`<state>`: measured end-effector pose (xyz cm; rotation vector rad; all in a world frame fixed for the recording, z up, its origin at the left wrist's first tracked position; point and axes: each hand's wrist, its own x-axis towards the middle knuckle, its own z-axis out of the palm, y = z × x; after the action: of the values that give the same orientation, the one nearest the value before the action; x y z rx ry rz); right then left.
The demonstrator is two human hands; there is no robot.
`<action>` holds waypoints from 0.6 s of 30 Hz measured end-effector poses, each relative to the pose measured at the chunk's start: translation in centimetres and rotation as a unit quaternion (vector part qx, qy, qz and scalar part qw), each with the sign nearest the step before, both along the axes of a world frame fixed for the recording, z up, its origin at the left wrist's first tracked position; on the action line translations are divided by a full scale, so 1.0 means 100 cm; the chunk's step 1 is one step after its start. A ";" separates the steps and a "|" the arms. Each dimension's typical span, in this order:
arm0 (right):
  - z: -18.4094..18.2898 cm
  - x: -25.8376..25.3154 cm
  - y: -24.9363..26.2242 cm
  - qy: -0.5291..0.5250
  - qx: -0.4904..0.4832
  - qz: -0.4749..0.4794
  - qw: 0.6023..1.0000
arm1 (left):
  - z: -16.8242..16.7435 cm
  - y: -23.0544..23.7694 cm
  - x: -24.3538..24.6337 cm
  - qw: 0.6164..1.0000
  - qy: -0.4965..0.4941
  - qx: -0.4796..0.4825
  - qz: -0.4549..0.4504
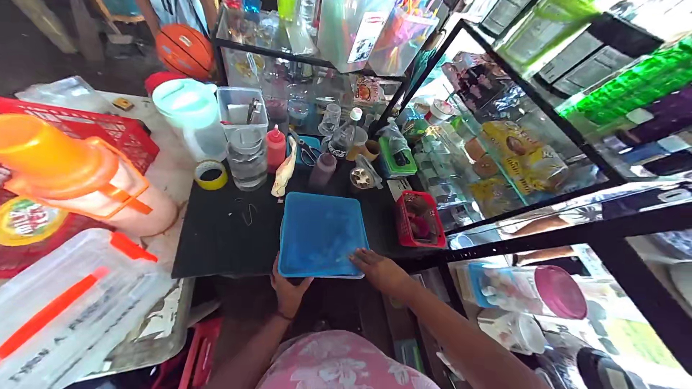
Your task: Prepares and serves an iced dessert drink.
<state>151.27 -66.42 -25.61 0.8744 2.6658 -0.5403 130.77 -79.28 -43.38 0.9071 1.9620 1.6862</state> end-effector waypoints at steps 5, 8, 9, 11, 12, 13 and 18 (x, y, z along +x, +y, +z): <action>0.060 0.007 0.024 0.167 0.073 -0.015 0.983 | 0.006 0.002 0.007 0.996 -0.093 0.009 0.006; 0.081 0.008 0.049 0.194 0.121 -0.045 0.972 | 0.006 0.004 0.010 0.995 -0.096 0.012 0.001; 0.086 0.008 0.062 0.206 0.149 -0.062 0.965 | 0.007 0.004 0.011 0.996 -0.092 0.000 0.004; 0.100 0.010 0.088 0.214 0.172 -0.094 0.957 | 0.007 0.003 0.014 0.997 -0.078 -0.017 0.012; 0.110 0.009 0.097 0.228 0.180 -0.100 0.952 | 0.007 0.004 0.015 0.997 -0.071 -0.028 0.017; 0.122 0.007 0.102 0.244 0.191 -0.098 0.946 | 0.008 0.005 0.016 0.997 -0.066 -0.039 0.021; 0.169 -0.037 0.092 0.305 0.202 -0.049 0.929 | 0.014 0.008 0.023 0.995 -0.051 -0.079 0.024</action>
<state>147.57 -57.26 -8.69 1.0960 3.3989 -0.3185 133.09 -78.45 -41.95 0.7093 2.0297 1.5436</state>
